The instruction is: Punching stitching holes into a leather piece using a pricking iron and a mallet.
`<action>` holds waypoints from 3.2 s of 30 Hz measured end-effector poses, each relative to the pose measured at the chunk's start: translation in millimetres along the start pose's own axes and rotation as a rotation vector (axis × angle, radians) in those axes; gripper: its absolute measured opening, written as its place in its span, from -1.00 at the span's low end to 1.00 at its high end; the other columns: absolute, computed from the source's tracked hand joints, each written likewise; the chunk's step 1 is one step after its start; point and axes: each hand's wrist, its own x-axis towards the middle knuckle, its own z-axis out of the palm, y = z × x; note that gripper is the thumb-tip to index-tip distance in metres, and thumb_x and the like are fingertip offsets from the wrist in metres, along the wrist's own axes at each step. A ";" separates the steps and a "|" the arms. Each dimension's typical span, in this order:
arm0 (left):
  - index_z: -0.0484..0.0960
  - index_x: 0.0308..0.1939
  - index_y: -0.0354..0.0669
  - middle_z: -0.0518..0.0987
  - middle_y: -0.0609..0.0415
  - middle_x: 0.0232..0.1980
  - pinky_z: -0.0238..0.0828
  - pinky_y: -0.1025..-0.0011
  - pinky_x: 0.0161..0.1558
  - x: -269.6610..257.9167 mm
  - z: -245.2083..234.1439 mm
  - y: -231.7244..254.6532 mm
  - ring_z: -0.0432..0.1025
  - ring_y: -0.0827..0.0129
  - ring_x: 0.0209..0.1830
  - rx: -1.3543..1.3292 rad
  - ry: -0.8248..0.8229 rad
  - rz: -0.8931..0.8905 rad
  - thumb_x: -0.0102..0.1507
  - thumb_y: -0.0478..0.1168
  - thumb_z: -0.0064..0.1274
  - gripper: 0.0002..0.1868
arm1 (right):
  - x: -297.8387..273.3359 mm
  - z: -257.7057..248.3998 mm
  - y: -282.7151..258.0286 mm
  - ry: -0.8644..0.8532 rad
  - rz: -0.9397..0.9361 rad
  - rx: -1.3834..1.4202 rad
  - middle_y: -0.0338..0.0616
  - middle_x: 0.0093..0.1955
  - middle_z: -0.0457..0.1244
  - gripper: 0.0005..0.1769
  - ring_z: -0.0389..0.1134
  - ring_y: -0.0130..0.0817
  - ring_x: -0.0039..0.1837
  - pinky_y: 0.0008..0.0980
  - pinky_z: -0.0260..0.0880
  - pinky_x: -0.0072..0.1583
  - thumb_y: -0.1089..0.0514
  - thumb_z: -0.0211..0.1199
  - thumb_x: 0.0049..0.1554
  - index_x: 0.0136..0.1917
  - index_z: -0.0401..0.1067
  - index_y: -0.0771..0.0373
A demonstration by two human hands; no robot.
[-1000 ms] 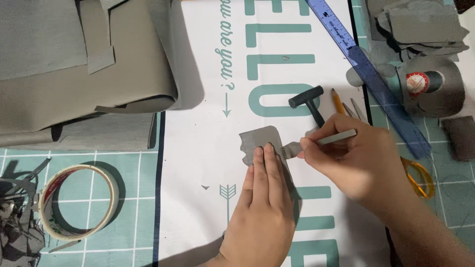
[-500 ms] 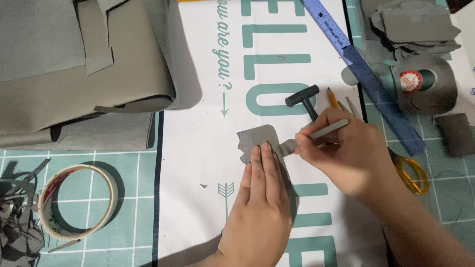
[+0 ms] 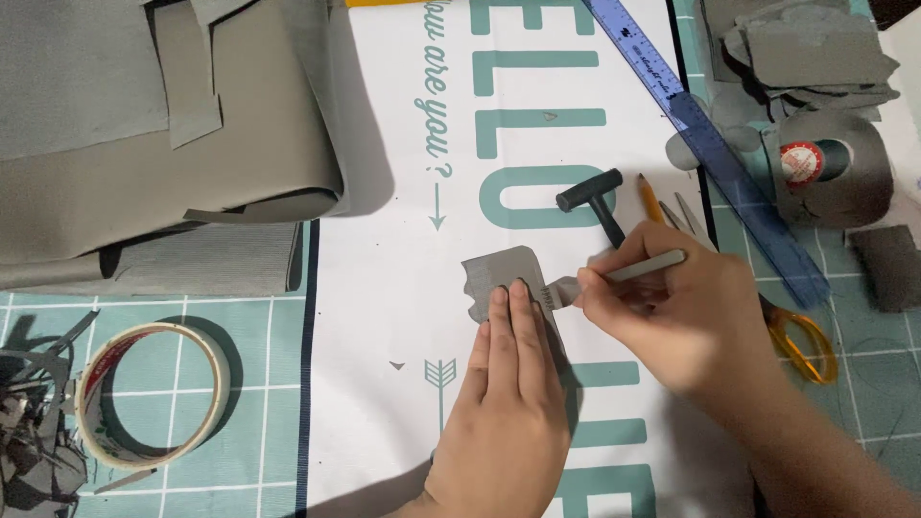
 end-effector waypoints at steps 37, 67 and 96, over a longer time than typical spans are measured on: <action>0.38 0.37 -0.53 0.36 -0.36 0.45 0.37 0.30 0.36 -1.0 1.1 0.9 0.32 -0.05 0.46 0.017 -0.001 -0.012 0.37 -0.33 -0.44 -0.46 | -2.4 3.4 -1.2 -0.004 -0.068 0.086 -0.32 -0.32 0.48 -0.89 0.46 -0.64 -0.28 -0.65 0.42 -0.12 0.20 0.43 0.00 -0.26 0.50 0.14; 0.71 -0.02 -0.22 0.63 -0.06 0.12 0.55 0.39 0.16 59.4 -4.7 -52.2 0.57 0.26 0.11 -1.406 0.230 -0.082 0.33 -0.28 0.12 -0.82 | 10.7 36.0 38.7 -0.035 -0.687 -0.234 0.04 -0.07 0.38 -0.84 0.41 0.03 0.00 -0.07 0.36 0.06 0.23 0.24 0.04 -0.06 0.50 0.21; 0.75 -0.25 -0.22 0.76 0.16 -0.25 0.61 0.66 -0.12 58.0 15.7 -57.6 0.56 0.60 -0.30 -1.520 -0.175 -0.471 0.16 -0.27 0.34 -0.87 | 24.2 -42.9 5.1 -0.281 0.133 -0.456 -0.45 -0.35 0.31 -0.63 0.34 -0.47 -0.24 -0.41 0.22 -0.10 -0.31 0.37 0.03 -0.30 0.49 -0.02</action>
